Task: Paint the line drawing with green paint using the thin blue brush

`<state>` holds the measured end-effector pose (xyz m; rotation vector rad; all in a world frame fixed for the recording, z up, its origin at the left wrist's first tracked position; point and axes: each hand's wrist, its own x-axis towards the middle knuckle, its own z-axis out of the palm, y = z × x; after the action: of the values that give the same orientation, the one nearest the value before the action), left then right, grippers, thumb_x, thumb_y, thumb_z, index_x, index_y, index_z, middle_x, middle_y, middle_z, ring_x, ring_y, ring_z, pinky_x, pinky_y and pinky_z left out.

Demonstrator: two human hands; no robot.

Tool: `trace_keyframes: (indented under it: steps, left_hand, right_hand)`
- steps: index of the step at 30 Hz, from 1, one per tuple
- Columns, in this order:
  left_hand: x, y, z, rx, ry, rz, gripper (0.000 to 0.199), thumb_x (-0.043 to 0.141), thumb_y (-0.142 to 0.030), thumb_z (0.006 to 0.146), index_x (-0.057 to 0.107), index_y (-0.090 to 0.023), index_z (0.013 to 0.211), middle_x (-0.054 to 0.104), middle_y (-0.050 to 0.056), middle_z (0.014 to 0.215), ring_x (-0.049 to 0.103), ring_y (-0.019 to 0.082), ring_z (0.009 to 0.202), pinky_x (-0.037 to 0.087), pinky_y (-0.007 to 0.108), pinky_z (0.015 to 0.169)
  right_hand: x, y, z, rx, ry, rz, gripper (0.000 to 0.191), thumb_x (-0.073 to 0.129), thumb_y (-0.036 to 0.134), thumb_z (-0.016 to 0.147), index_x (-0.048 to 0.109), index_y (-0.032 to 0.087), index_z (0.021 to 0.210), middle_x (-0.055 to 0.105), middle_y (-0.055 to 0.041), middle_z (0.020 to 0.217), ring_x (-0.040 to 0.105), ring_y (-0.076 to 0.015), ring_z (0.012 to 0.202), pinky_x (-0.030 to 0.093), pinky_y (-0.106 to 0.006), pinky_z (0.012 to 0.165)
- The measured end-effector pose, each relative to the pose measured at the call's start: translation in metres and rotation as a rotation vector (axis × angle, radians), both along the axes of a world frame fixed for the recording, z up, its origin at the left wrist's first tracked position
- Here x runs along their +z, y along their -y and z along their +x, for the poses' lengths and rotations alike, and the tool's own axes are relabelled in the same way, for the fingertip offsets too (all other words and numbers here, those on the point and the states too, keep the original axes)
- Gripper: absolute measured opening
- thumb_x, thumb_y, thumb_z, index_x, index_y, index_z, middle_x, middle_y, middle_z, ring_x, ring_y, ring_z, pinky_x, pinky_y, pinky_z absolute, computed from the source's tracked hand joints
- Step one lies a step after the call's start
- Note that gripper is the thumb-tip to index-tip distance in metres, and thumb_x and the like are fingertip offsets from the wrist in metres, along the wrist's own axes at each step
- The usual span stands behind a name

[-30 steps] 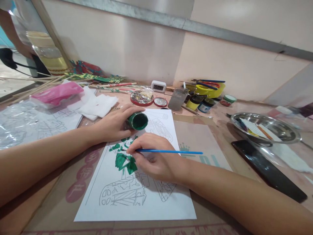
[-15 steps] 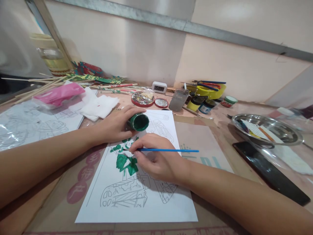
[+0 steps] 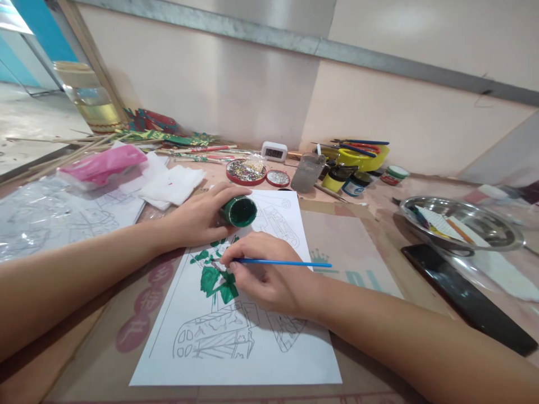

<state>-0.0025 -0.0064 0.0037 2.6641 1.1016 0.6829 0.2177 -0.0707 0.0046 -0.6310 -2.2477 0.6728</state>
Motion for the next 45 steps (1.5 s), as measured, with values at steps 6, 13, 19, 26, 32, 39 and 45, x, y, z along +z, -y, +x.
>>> trace_keyframes:
  steps: [6, 13, 19, 26, 32, 39, 45]
  left_hand:
    - [0.000, 0.000, 0.001, 0.000, -0.002, 0.001, 0.071, 0.062, -0.023, 0.085, 0.036, -0.029, 0.151, 0.051, 0.011, 0.142, 0.062, 0.031, 0.122, 0.051, 0.046, 0.102]
    - [0.001, 0.000, 0.000, 0.004, 0.000, 0.006, 0.072, 0.064, -0.024, 0.084, 0.036, -0.030, 0.151, 0.051, 0.010, 0.144, 0.060, 0.032, 0.124, 0.050, 0.046, 0.104]
    - [0.002, -0.001, 0.000, -0.004, -0.006, 0.017, 0.071, 0.063, -0.024, 0.085, 0.036, -0.029, 0.150, 0.051, 0.011, 0.144, 0.060, 0.032, 0.125, 0.049, 0.047, 0.105]
    - [0.000, -0.001, -0.001, -0.013, -0.001, 0.018, 0.070, 0.064, -0.024, 0.085, 0.035, -0.029, 0.150, 0.051, 0.011, 0.144, 0.061, 0.031, 0.124, 0.050, 0.046, 0.104]
    - [-0.001, -0.002, -0.001, -0.009, 0.000, 0.023, 0.071, 0.065, -0.025, 0.085, 0.035, -0.030, 0.150, 0.051, 0.011, 0.143, 0.060, 0.031, 0.125, 0.050, 0.045, 0.104]
    - [-0.001, -0.002, -0.002, 0.000, 0.002, 0.000, 0.068, 0.064, -0.026, 0.086, 0.037, -0.029, 0.148, 0.050, 0.011, 0.146, 0.060, 0.032, 0.126, 0.050, 0.047, 0.105]
    - [-0.002, -0.003, -0.004, -0.007, -0.005, 0.011, 0.069, 0.066, -0.024, 0.085, 0.038, -0.029, 0.148, 0.050, 0.011, 0.146, 0.059, 0.031, 0.127, 0.051, 0.046, 0.104]
  right_hand:
    - [0.001, 0.001, 0.000, -0.015, -0.033, 0.017, 0.019, 0.053, 0.010, 0.090, 0.068, 0.021, 0.091, 0.075, -0.0041, 0.088, 0.069, -0.0191, 0.080, 0.056, -0.034, 0.076]
    - [0.001, 0.000, 0.006, -0.107, -0.282, 0.050, 0.019, 0.048, 0.009, 0.089, 0.062, 0.023, 0.086, 0.063, -0.0026, 0.079, 0.061, -0.0198, 0.076, 0.052, -0.037, 0.071]
    - [-0.001, -0.011, 0.008, -0.206, -0.374, 0.099, 0.021, 0.048, 0.009, 0.093, 0.061, 0.023, 0.086, 0.062, -0.0016, 0.083, 0.060, -0.0189, 0.081, 0.050, -0.035, 0.075]
    - [-0.002, -0.013, 0.007, -0.189, -0.295, 0.102, 0.018, 0.048, 0.010, 0.091, 0.061, 0.022, 0.085, 0.062, -0.0023, 0.081, 0.061, -0.0194, 0.079, 0.050, -0.035, 0.073]
    - [-0.002, -0.011, 0.007, -0.135, -0.253, 0.091, 0.017, 0.048, 0.011, 0.090, 0.061, 0.022, 0.087, 0.062, -0.0027, 0.081, 0.061, -0.0194, 0.079, 0.051, -0.035, 0.074]
    - [-0.001, -0.013, 0.005, -0.294, -0.316, 0.110, 0.018, 0.048, 0.010, 0.092, 0.059, 0.023, 0.088, 0.063, -0.0021, 0.085, 0.061, -0.0194, 0.083, 0.051, -0.034, 0.077]
    - [0.000, -0.018, 0.002, -0.389, -0.222, 0.029, 0.015, 0.048, 0.013, 0.091, 0.059, 0.023, 0.086, 0.065, -0.0017, 0.084, 0.062, -0.0186, 0.081, 0.048, -0.029, 0.066]
